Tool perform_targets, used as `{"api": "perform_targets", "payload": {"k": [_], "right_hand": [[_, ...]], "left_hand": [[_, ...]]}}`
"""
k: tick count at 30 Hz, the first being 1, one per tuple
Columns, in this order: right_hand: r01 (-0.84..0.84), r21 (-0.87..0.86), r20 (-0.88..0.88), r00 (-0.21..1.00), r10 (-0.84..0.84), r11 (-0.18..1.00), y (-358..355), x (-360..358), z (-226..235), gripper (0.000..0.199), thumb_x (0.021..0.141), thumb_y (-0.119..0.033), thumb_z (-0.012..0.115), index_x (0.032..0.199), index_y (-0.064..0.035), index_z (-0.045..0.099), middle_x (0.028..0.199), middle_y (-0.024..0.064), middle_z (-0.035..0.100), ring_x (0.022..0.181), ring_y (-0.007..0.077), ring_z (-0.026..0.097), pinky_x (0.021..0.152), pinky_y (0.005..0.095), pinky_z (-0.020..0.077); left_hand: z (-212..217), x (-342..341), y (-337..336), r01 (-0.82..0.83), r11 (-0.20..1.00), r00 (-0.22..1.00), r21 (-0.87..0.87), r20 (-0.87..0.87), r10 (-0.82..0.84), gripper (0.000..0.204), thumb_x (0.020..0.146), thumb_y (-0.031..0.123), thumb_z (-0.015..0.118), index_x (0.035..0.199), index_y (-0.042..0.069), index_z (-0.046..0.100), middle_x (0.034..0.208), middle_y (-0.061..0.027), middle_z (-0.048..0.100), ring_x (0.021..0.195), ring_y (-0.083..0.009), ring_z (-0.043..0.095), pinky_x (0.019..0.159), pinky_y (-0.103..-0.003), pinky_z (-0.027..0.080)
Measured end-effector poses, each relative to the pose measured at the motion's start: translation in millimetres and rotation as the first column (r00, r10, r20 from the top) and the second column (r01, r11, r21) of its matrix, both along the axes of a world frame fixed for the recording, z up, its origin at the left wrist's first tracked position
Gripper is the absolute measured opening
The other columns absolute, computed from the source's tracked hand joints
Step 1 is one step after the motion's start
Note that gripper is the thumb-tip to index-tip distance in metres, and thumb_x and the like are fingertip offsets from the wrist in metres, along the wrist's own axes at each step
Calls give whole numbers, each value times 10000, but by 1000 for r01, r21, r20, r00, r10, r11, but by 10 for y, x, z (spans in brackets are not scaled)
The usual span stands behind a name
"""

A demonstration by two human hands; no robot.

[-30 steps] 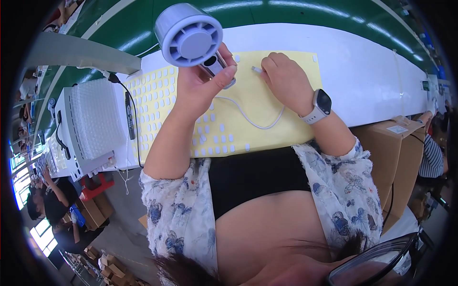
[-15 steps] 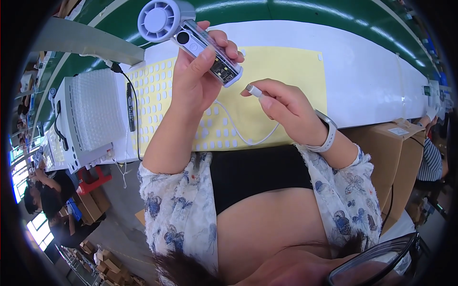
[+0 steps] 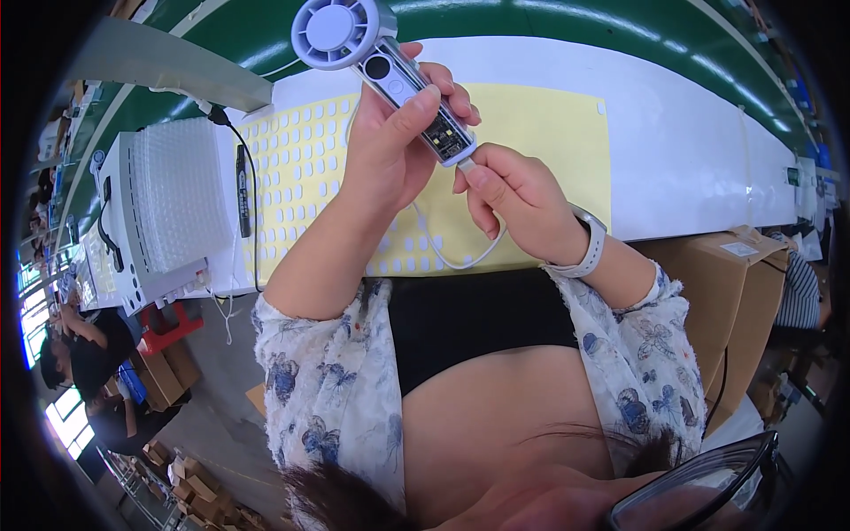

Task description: The person assembles handheld fans by hand at a factory workbench, putting together fan housings, electronic circuits, and charging cables, then inspecting the completed fans.

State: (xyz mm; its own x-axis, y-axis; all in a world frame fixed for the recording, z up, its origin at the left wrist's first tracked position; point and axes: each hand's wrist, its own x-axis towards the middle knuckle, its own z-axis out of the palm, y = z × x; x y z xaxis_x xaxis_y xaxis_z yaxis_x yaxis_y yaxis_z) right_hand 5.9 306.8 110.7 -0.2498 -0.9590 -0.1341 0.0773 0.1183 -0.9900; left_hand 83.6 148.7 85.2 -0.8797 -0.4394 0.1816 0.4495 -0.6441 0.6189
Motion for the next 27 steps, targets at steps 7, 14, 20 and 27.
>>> {"api": "perform_targets", "payload": {"k": [7, 14, 20, 27], "right_hand": [[43, 46, 10, 999, -44, 998, 40, -29, -36, 256, 1021, -201, 383, 920, -5, 513, 557, 14, 480, 487, 83, 447, 496, 211, 365], [45, 35, 114, 992, -48, 998, 73, -25, -114, 255, 1019, -198, 388, 916, -3, 515, 563, 22, 494, 494, 93, 462, 518, 218, 382], [54, -18, -48, 997, -54, 998, 3, -87, -175, 258, 1001, -203, 447, 965, 24, 565, 732, 46, 579, 632, 103, 535, 614, 228, 437], [42, -79, -265, 962, -61, 996, -20, -214, -367, 246, 971, -205, 520, 942, 21, 612, 845, 46, 610, 720, 108, 563, 674, 240, 461]], "left_hand": [[-54, -39, 93, -76, 987, 991, -139, 103, 91, 558, 869, 82, 635, 1292, 86, 272, 984, -93, 532, 886, -213, 611, 780, -379, 536], [-36, -37, 109, -80, 931, 983, -356, 125, 132, 624, 852, 41, 637, 1305, 67, 209, 1003, -97, 520, 867, -198, 616, 775, -361, 541], [-13, -29, 77, -95, 923, 985, -373, 97, 140, 640, 837, 33, 652, 1336, 95, 255, 1006, -90, 523, 891, -213, 616, 797, -378, 541], [-57, -56, 61, -88, 923, 964, -374, 203, 174, 679, 821, 18, 663, 1362, 91, 260, 1000, -94, 535, 884, -222, 622, 804, -387, 538]]}}
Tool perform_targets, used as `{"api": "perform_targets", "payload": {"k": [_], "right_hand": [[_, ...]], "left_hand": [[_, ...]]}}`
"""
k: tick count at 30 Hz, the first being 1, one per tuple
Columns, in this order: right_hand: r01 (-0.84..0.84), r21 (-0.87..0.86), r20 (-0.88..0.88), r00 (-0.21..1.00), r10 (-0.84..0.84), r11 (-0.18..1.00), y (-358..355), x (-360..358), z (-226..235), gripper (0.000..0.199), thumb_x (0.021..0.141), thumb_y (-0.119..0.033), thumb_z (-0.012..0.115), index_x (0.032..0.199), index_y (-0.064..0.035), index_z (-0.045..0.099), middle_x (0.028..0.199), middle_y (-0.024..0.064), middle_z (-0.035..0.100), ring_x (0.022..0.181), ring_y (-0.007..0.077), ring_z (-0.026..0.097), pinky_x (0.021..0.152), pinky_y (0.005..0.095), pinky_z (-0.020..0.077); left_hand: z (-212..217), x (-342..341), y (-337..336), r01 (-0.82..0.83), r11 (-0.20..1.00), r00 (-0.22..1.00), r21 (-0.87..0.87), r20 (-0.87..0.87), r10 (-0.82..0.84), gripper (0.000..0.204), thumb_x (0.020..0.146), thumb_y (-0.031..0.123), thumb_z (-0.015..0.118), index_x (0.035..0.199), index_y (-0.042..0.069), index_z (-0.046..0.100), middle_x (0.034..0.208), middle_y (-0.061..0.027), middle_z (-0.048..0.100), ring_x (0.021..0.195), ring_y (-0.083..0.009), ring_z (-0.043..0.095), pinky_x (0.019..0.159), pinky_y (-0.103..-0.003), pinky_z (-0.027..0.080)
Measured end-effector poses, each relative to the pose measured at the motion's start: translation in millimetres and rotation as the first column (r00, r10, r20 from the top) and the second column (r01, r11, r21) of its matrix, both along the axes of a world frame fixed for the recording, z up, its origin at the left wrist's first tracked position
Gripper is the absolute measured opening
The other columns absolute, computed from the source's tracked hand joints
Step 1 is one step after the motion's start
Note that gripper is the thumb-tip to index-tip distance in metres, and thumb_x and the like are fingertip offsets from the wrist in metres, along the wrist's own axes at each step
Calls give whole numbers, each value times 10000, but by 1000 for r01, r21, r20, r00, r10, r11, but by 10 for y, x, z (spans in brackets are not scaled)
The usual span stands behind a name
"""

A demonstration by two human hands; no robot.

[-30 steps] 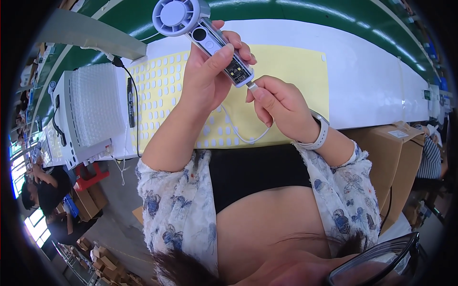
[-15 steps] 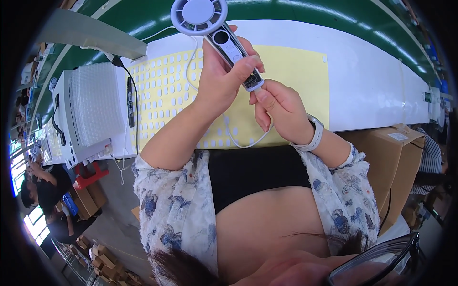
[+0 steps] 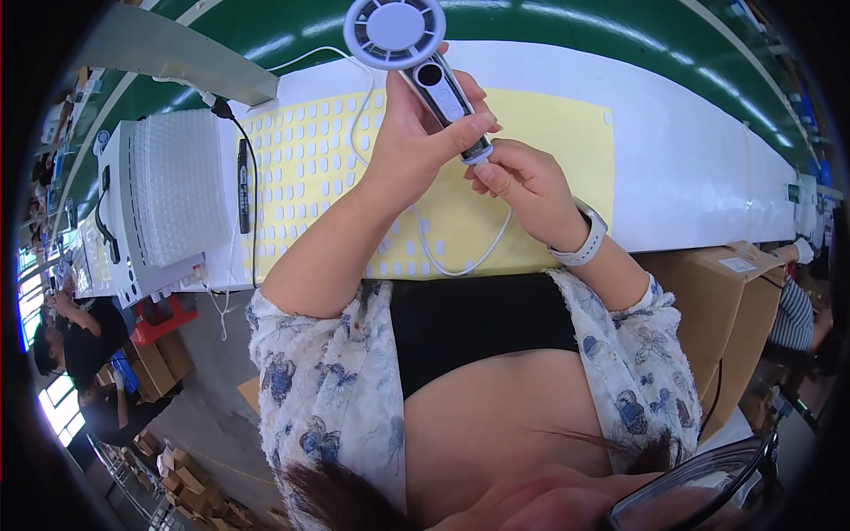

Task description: The person assembles handheld fans by hand at a factory workbench, putting together fan housings, electronic circuits, and charging cables, then inspecting the completed fans.

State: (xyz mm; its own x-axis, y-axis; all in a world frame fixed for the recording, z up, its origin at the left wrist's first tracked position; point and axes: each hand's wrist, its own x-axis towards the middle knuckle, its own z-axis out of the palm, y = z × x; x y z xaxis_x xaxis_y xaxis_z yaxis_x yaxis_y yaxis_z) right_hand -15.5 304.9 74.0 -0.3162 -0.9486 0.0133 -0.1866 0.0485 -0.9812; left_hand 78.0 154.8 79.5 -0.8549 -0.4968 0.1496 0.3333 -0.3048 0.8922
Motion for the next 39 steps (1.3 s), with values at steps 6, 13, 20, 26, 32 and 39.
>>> {"api": "perform_targets", "payload": {"k": [6, 13, 20, 26, 32, 39], "right_hand": [[-72, 9, -8, 997, 72, 997, 19, -56, -87, 231, 959, -198, 541, 930, 19, 613, 805, 43, 605, 711, 106, 563, 669, 245, 461], [-48, 15, 157, 987, 45, 999, 33, -10, -89, 242, 967, -195, 529, 911, 27, 608, 793, 37, 600, 693, 108, 551, 661, 246, 463], [-17, 16, 303, 953, 11, 1000, 85, 2, -117, 236, 967, -189, 528, 931, 29, 609, 836, 45, 603, 715, 109, 545, 685, 250, 463], [-26, -56, 38, 999, 28, 998, 10, -24, -150, 226, 964, -190, 535, 954, 21, 613, 872, 53, 604, 768, 110, 556, 727, 254, 462], [-7, 73, 60, 998, 3, 997, 24, -50, -132, 215, 959, -187, 536, 928, 14, 605, 893, 59, 613, 814, 124, 575, 766, 261, 468], [-44, -286, -70, 997, 25, 957, -50, -39, -103, 146, 925, -138, 558, 892, 0, 593, 1010, 116, 631, 928, 206, 593, 853, 316, 457]], "left_hand": [[-8, 20, -21, 59, 998, 992, 14, 114, -60, 691, 808, 1, 667, 1359, 78, 258, 988, -98, 542, 860, -212, 617, 773, -361, 526], [-1, -3, 15, 65, 998, 990, 14, 125, -66, 665, 808, 18, 672, 1316, 56, 244, 969, -93, 543, 853, -198, 618, 759, -335, 523], [-19, -33, 94, 24, 999, 992, -26, 124, -20, 675, 807, 24, 675, 1310, 43, 225, 974, -90, 539, 852, -188, 617, 772, -328, 525], [-4, 11, 17, 29, 999, 996, 20, 82, -30, 684, 812, 32, 689, 1313, 52, 223, 995, -88, 531, 878, -193, 615, 791, -339, 526], [-56, -29, 37, 21, 995, 995, 97, 97, -30, 655, 826, 19, 672, 1308, 58, 232, 983, -91, 533, 880, -206, 618, 790, -346, 531], [-135, -115, -81, -98, 889, 991, 448, -34, 126, 571, 865, 20, 618, 1296, 66, 247, 949, -99, 541, 884, -228, 616, 771, -348, 532]]}}
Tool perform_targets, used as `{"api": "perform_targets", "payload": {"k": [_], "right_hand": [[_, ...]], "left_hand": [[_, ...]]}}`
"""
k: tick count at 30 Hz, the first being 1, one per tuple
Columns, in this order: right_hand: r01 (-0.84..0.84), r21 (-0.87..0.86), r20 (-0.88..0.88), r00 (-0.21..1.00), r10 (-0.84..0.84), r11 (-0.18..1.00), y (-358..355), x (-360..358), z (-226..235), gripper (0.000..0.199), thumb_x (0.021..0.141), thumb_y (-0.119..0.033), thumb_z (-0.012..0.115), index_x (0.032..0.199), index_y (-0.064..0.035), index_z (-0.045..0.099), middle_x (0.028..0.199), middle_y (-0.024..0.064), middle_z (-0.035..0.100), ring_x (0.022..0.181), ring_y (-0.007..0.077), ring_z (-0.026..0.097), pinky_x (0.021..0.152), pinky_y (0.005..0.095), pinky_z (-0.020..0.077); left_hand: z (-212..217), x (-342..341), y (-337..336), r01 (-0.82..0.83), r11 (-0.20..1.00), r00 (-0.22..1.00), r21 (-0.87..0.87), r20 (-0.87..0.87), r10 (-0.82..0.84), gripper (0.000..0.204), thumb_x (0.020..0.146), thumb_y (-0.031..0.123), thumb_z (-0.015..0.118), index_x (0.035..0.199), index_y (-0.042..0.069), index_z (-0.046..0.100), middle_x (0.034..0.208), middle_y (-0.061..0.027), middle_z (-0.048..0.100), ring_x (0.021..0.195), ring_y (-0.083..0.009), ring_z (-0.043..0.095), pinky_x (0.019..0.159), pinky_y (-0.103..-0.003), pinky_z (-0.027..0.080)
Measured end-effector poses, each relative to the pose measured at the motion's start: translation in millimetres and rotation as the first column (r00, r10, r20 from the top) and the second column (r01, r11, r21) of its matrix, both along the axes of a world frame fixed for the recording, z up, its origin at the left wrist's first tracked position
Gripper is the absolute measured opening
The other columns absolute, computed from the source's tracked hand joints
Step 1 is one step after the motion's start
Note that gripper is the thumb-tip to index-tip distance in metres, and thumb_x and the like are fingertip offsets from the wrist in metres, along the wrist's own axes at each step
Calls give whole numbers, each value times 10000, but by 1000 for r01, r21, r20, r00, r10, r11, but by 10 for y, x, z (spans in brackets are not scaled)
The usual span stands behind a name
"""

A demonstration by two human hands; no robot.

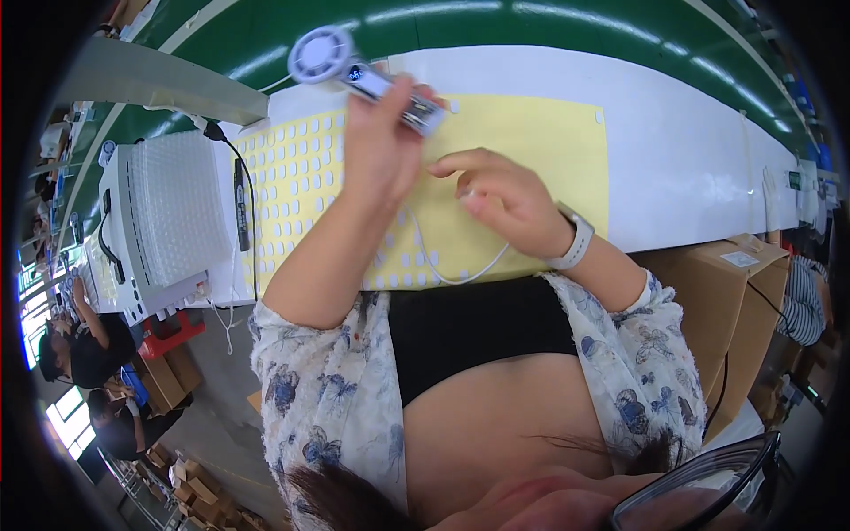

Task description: The person assembles handheld fans by hand at a factory workbench, putting together fan housings, electronic circuits, and charging cables, then inspecting the completed fans.

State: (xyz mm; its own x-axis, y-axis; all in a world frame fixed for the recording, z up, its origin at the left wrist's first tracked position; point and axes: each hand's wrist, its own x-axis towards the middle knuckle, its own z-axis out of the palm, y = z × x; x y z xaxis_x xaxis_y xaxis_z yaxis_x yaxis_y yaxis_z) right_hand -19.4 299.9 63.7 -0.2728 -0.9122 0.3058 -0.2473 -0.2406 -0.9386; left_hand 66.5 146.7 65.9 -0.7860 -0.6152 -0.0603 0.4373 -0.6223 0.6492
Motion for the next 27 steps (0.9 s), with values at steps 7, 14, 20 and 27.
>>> {"api": "perform_targets", "payload": {"k": [7, 14, 20, 27], "right_hand": [[370, -50, -589, 740, -327, 928, 118, -136, 397, 162, 901, -102, 542, 994, 7, 617, 1157, 170, 602, 981, 273, 591, 868, 359, 467], [-481, -399, 438, 648, 623, 781, 308, 316, 1310, 384, 994, -206, 340, 1102, 62, 592, 1121, 251, 597, 1004, 301, 598, 791, 373, 496], [-478, -125, 959, 166, 229, 869, 595, 787, 1716, 363, 979, -203, 424, 977, 85, 645, 919, 197, 646, 753, 318, 631, 618, 336, 496], [-435, -213, 957, 90, 277, 875, 745, 1113, 1643, 370, 982, -201, 419, 1011, 103, 627, 950, 221, 639, 781, 334, 631, 645, 344, 498]], "left_hand": [[172, 77, -132, 404, 302, 773, -863, 499, 392, 545, 790, 68, 676, 1273, 66, 425, 1012, -163, 581, 900, -302, 600, 814, -396, 499], [3, 106, 45, 531, -90, 802, -842, 466, 373, 545, 751, 156, 728, 1241, 50, 512, 1077, -169, 575, 1033, -317, 540, 906, -390, 446], [-61, 91, -35, 538, -42, 803, -842, 497, 327, 608, 751, 234, 754, 1278, 66, 503, 1149, -145, 539, 1111, -315, 482, 945, -390, 416], [-57, 105, -16, 565, -88, 795, -820, 513, 325, 594, 754, 228, 750, 1272, 62, 511, 1132, -140, 525, 1071, -309, 479, 934, -384, 418]]}}
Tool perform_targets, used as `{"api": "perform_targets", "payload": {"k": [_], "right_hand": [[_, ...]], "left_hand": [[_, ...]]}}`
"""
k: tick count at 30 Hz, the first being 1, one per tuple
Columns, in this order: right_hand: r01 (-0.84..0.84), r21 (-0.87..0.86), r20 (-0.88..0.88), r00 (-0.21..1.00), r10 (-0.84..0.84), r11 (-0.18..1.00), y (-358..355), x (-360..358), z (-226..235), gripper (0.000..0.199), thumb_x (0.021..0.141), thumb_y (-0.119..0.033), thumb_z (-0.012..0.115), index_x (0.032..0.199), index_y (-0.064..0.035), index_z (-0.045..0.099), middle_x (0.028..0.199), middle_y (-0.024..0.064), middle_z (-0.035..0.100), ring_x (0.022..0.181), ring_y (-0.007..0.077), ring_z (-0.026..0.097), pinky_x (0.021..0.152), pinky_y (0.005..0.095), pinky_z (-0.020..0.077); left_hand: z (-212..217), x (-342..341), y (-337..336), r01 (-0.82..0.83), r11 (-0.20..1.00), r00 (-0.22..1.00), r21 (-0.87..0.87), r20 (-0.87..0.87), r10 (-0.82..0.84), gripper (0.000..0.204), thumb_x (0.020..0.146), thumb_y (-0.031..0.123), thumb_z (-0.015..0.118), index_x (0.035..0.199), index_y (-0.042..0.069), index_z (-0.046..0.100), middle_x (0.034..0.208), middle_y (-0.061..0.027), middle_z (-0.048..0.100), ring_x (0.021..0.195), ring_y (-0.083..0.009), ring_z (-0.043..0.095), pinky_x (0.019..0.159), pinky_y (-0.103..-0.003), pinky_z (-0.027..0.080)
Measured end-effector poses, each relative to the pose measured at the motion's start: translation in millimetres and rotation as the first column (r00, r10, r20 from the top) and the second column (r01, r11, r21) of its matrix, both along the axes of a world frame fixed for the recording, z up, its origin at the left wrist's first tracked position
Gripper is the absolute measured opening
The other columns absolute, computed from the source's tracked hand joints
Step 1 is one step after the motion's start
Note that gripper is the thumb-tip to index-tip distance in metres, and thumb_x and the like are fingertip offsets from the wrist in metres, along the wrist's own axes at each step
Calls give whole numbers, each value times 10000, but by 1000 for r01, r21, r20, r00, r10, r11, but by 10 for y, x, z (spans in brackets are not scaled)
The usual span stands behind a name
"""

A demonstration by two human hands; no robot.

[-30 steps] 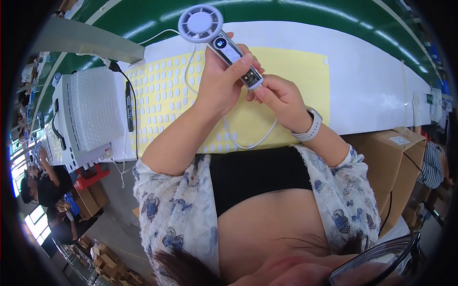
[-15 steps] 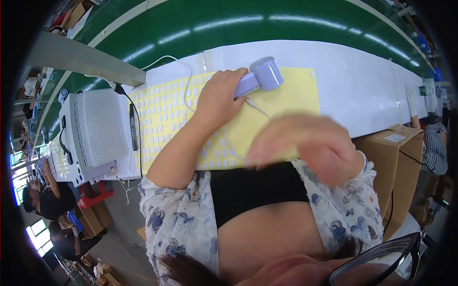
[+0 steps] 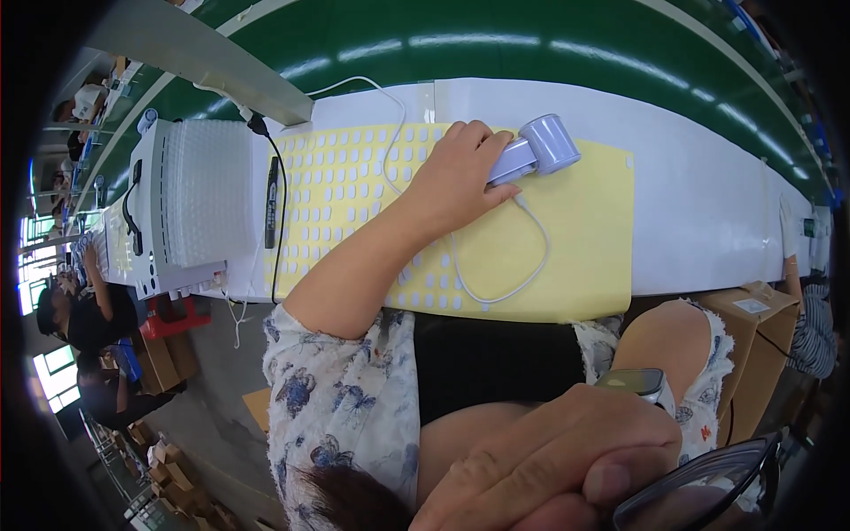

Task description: The person assembles handheld fans by hand at a factory workbench, putting together fan housings, electronic circuits, and charging cables, then inspecting the completed fans.

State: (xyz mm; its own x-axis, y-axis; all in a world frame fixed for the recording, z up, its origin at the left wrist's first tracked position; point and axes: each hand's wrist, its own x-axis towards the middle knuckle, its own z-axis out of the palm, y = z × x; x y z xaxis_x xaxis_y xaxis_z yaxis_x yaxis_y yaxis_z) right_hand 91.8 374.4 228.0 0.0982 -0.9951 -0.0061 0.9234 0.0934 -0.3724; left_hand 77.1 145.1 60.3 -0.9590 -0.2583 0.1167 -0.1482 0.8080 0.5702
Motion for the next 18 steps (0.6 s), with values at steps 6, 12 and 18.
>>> {"api": "perform_targets", "payload": {"k": [6, 12, 18], "right_hand": [[42, -39, 118, 992, -38, 998, -110, -247, -209, 380, 986, -199, 413, 1044, 121, 609, 980, 246, 633, 809, 351, 631, 673, 353, 501], [39, 3, 236, 971, -38, 999, -253, -121, -360, 393, 989, -197, 408, 1077, 139, 591, 1010, 270, 626, 837, 368, 631, 700, 361, 503], [152, -11, 279, 950, -143, 988, -230, -30, -379, 408, 992, -195, 402, 1111, 157, 573, 1040, 295, 620, 865, 385, 631, 727, 369, 505]], "left_hand": [[-37, 15, -41, 18, 999, 998, -34, -58, -20, 556, 742, 258, 752, 1205, 31, 544, 1063, -140, 545, 1019, -305, 496, 897, -389, 441], [-93, -56, -90, 21, 998, 991, -51, -132, -27, 553, 721, 267, 764, 1184, 42, 563, 1023, -128, 563, 1000, -306, 510, 883, -391, 447], [-129, -6, -7, 5, 999, 991, 37, -133, 0, 533, 711, 245, 765, 1165, 42, 574, 1015, -124, 567, 990, -305, 526, 883, -387, 448]]}}
